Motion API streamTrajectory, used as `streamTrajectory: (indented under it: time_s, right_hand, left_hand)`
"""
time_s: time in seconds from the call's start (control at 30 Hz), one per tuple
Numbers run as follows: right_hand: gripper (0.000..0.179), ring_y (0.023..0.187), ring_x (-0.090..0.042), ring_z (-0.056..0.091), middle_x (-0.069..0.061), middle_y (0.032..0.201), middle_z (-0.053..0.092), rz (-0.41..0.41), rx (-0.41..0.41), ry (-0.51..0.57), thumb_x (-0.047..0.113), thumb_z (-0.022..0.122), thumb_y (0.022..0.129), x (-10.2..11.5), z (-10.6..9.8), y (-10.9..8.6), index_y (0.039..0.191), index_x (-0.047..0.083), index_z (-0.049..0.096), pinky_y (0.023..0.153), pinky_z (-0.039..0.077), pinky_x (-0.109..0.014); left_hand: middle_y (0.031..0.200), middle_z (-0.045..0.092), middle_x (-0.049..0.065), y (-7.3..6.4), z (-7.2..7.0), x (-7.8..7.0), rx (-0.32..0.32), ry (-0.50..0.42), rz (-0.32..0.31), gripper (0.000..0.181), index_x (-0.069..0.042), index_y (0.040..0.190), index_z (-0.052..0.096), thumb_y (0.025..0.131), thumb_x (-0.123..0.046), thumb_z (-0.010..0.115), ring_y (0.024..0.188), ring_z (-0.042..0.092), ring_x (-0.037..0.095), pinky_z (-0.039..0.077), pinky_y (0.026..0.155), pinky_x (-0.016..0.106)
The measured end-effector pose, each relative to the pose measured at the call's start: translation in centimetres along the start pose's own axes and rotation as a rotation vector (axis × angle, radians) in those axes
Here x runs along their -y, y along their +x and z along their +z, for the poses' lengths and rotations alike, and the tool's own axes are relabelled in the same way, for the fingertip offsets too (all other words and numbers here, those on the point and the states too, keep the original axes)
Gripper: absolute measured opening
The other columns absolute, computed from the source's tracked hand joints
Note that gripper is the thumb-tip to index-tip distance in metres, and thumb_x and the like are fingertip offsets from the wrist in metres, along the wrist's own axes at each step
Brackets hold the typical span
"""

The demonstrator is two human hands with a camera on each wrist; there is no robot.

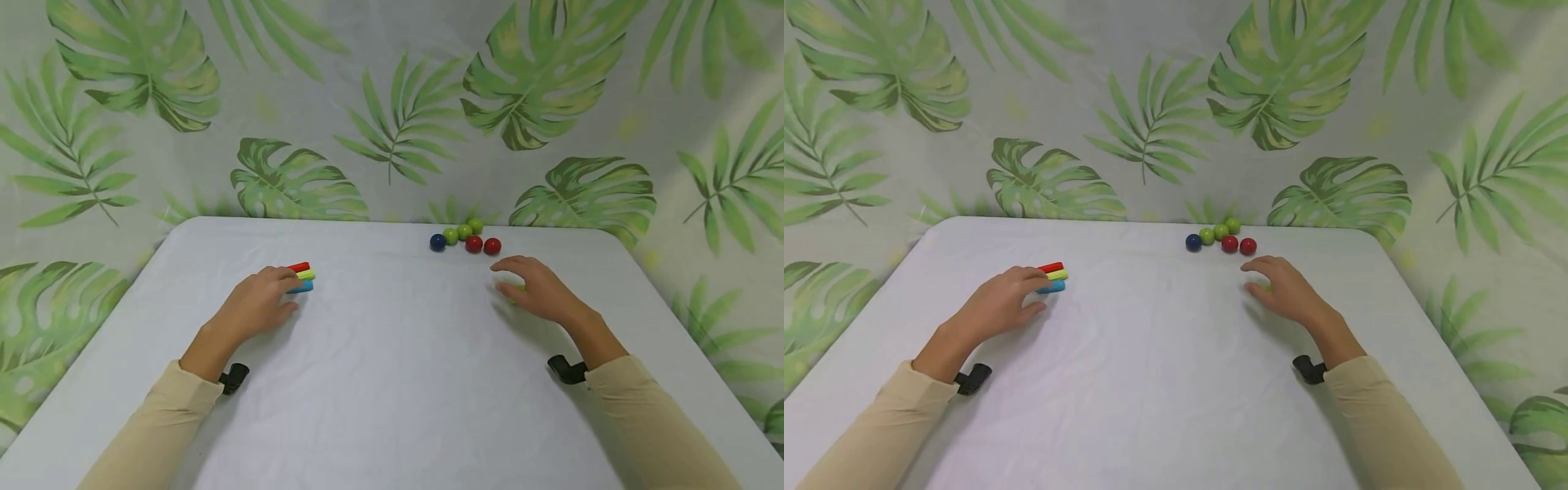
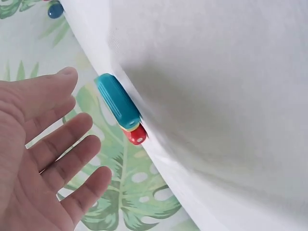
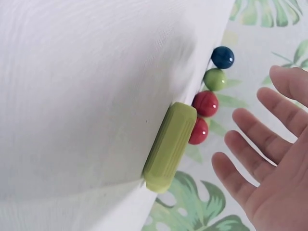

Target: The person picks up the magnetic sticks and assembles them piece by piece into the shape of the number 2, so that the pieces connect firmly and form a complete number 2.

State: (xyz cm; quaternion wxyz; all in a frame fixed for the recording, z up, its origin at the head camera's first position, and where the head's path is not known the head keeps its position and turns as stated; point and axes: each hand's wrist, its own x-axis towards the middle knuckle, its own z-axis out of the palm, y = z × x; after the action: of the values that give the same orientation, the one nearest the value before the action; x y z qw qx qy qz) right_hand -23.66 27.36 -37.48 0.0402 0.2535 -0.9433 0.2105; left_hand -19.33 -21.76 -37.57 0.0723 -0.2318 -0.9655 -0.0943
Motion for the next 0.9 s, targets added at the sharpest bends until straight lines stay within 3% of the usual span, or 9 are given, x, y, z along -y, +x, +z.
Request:
streamTrajectory:
  time_s: [0.13, 0.37, 0.67, 0.9]
  right_hand:
    - [0.036, 0.130, -0.044, 0.049, -0.023, 0.134, 0.060, 0.016, 0.009, 0.032, 0.011, 0.063, 0.095, 0.0, 0.1, 0.2, 0.130, 0.000, 0.061, 0.109, 0.037, -0.062]
    - [0.036, 0.129, -0.044, 0.049, -0.024, 0.135, 0.059, 0.025, 0.013, 0.058, 0.013, 0.062, 0.097, 0.3, 0.1, 0.1, 0.131, 0.000, 0.060, 0.102, 0.044, -0.061]
    - [0.037, 0.130, -0.043, 0.049, -0.022, 0.138, 0.057, 0.051, 0.018, 0.076, 0.017, 0.060, 0.098, 0.2, -0.3, 0.5, 0.132, 0.003, 0.059, 0.100, 0.046, -0.061]
    - [0.038, 0.132, -0.042, 0.047, -0.022, 0.140, 0.055, 0.083, 0.037, 0.094, 0.020, 0.059, 0.100, -0.1, -0.4, 0.9, 0.134, 0.003, 0.057, 0.101, 0.046, -0.061]
  left_hand:
    - [0.122, 0.066, 0.018, 0.5, 0.1, 0.7, 0.045, 0.005, -0.036, 0.034, -0.004, 0.122, 0.069, 0.088, -0.013, 0.070, 0.112, 0.062, 0.037, 0.053, 0.092, 0.052]
    - [0.110, 0.063, 0.014, 1.2, 0.8, 1.0, 0.110, -0.025, -0.096, 0.032, -0.004, 0.119, 0.070, 0.090, -0.017, 0.070, 0.095, 0.064, 0.029, 0.054, 0.087, 0.049]
    - [0.116, 0.066, 0.015, 2.1, 1.1, 1.4, 0.194, -0.095, -0.136, 0.028, -0.001, 0.118, 0.069, 0.091, -0.010, 0.069, 0.110, 0.063, 0.035, 0.049, 0.101, 0.053]
    - [0.120, 0.068, 0.014, 3.1, 1.7, 0.8, 0.251, -0.146, -0.147, 0.029, -0.003, 0.118, 0.069, 0.090, -0.011, 0.070, 0.112, 0.062, 0.031, 0.048, 0.102, 0.050]
